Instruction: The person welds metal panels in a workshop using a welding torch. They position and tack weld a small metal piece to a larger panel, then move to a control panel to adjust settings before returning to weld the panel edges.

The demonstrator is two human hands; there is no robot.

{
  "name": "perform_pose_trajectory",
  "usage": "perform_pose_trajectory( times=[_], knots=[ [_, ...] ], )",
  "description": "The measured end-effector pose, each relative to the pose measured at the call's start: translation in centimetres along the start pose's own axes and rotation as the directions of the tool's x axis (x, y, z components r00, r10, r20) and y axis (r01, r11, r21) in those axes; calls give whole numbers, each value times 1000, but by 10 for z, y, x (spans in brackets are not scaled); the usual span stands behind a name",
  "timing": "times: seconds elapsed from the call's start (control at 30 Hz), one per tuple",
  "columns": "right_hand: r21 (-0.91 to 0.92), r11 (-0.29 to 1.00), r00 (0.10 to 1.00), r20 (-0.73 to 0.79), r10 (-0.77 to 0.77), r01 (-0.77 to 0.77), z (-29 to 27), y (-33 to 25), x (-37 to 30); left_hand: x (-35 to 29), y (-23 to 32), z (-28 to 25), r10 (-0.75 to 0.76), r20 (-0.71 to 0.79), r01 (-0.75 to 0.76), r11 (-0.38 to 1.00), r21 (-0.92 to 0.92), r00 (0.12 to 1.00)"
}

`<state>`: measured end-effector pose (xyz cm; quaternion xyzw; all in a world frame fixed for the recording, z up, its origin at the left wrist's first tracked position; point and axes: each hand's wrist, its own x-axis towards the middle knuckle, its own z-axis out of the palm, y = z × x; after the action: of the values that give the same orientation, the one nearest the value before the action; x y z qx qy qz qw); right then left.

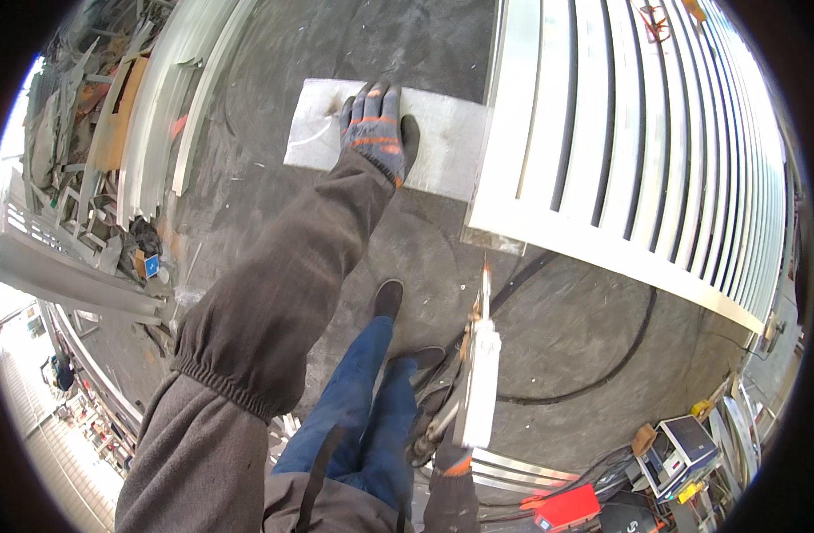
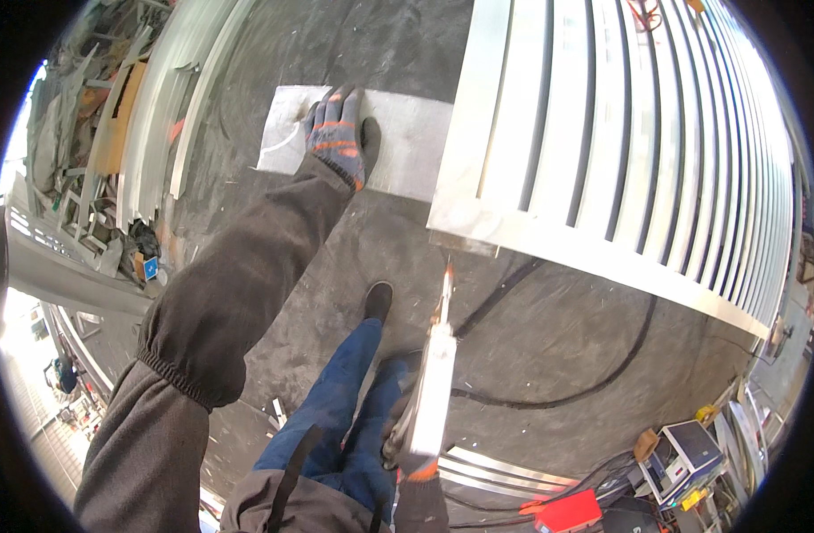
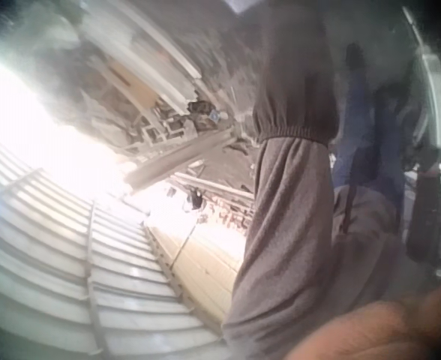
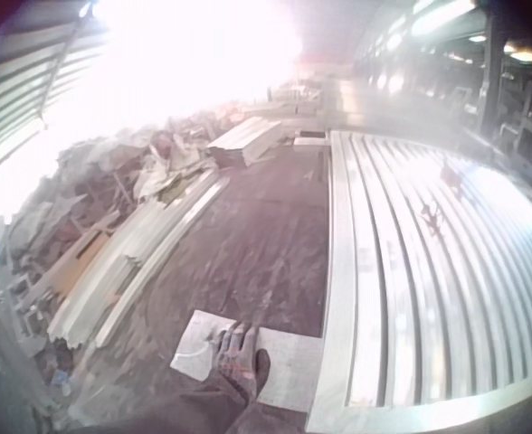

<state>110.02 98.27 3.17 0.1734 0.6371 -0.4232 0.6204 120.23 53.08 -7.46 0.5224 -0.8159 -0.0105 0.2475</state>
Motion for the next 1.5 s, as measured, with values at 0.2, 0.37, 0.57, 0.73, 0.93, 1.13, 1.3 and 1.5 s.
perform_pose_trajectory(
  times=[0.2, 0.37, 0.57, 0.73, 0.93, 1.13, 1.3, 1.5],
  knots=[
    [61, 990, 985, 108, -132, 126, 28, -21, -15, 0, 3, -3, -88, 130, 79, 994, 72, 988],
    [102, 979, 971, 145, -189, 175, 50, -39, -9, 2, 5, -7, -81, 133, 75, 996, 48, 988],
    [289, 954, 984, 129, -125, 83, 45, -23, -1, 2, 6, -9, -82, 140, 69, 994, 89, 987],
    [234, 965, 967, 192, -169, 122, 44, -18, 0, 2, 6, -7, -69, 92, 61, 994, 89, 993],
    [132, 979, 968, 175, -180, 158, 49, -29, 3, 3, 5, -8, -51, 111, 47, 998, 37, 992],
    [238, 960, 972, 142, -185, 148, 23, -24, -9, 1, 4, -5, -70, 122, 63, 996, 61, 990],
    [429, 878, 948, 128, -293, 213, -33, -31, -29, -1, 0, 0, -29, 59, 27, 999, 37, 998],
    [621, 765, 901, 214, -377, 173, -84, -38, -49, -1, 1, -2, -26, 18, 26, 999, 33, 999]
  ],
)
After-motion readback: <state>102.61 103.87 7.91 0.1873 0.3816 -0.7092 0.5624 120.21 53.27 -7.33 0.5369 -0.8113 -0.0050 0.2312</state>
